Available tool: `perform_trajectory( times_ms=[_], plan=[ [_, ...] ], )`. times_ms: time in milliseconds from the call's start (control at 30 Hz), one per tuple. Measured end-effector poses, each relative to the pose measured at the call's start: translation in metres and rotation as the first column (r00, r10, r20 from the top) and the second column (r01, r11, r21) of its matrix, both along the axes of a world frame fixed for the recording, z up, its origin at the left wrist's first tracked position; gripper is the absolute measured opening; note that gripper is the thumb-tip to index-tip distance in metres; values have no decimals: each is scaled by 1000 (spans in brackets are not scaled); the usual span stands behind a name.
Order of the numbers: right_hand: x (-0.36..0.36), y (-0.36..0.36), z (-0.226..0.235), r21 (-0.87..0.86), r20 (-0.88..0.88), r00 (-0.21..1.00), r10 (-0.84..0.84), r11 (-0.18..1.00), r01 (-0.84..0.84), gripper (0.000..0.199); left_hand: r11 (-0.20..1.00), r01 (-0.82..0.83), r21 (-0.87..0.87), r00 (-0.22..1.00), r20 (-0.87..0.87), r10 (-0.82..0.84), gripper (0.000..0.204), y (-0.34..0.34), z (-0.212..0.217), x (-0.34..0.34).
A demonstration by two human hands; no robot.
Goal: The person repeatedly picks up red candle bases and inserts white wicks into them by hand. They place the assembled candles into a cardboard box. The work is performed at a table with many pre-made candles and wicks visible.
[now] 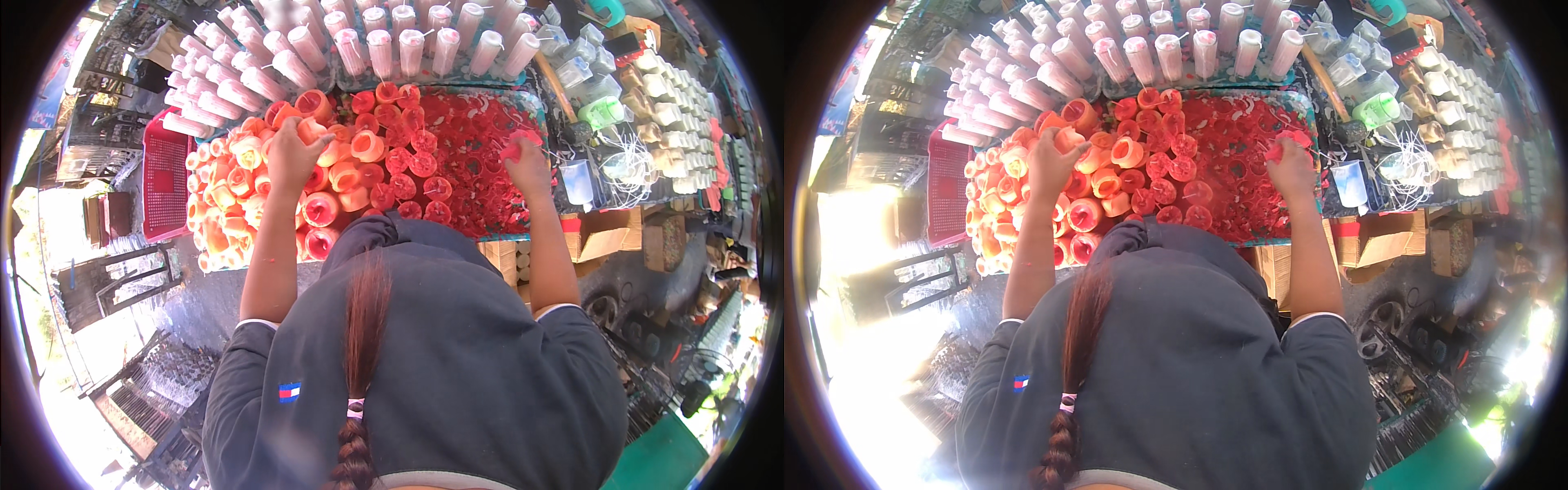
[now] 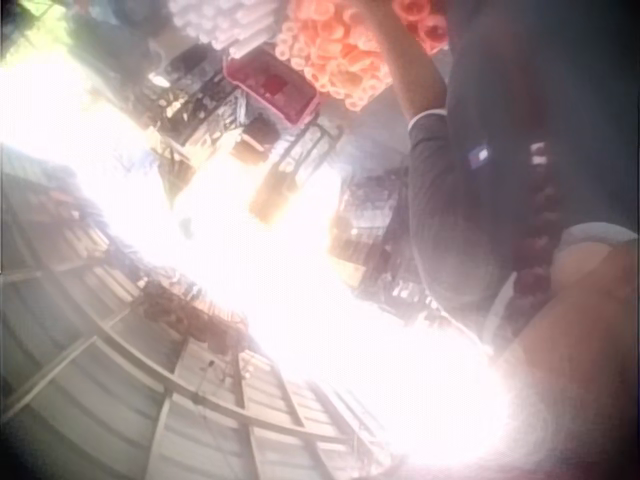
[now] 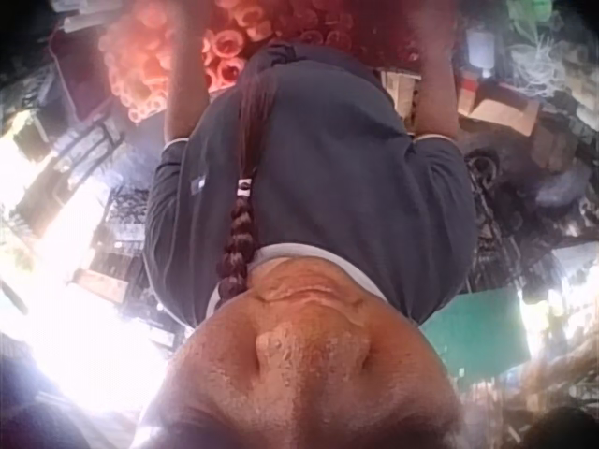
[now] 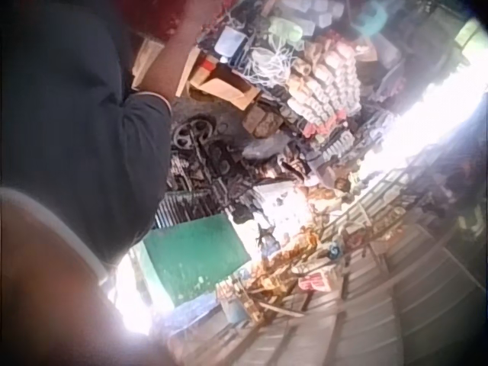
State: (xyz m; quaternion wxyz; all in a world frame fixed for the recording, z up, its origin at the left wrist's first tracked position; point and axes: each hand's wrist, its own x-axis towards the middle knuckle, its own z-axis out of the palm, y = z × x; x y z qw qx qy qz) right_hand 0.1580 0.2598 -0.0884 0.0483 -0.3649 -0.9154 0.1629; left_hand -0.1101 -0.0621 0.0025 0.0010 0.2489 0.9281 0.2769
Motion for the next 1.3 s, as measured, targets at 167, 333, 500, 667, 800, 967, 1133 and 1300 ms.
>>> perform_trajectory(
  times_ms=[167, 333, 500, 667, 800, 967, 1133, 1300],
  plan=[
    [-5, 31, 3, 94, -23, 985, -173, 980, 174, 51, 984, 69, -167, 988, -122, -90, 50, 3, -24, 6],
    [-35, 17, 31, 244, 109, 977, -185, 957, 154, 50, 968, 62, -245, 959, -253, -126, 47, 3, -29, 5],
    [-94, -12, 38, 70, 141, 982, 123, 988, -134, 40, 965, 57, -254, 970, -215, -114, 48, 8, -28, 2],
    [-122, -43, 23, -565, 250, 785, 567, 743, -358, 46, 962, 81, -261, 972, -191, -134, 48, 17, -29, -5],
    [-108, -99, 46, -362, 335, 805, 490, 855, -370, 61, 960, 91, -265, 975, -172, -140, 46, 13, -31, -1],
    [-93, -106, 48, -473, 497, 781, 379, 872, -123, 82, 968, 197, -158, 935, -265, -234, 37, 21, -33, 16],
    [-66, -126, 10, -359, 370, 883, 289, 921, -151, 83, 893, 425, -148, 875, -188, -447, 32, 39, -37, 54],
    [-48, -114, -9, -654, 51, 977, 207, 746, -124, 61, 856, 509, -89, 851, -97, -516, 29, 48, -33, 72]
  ],
)
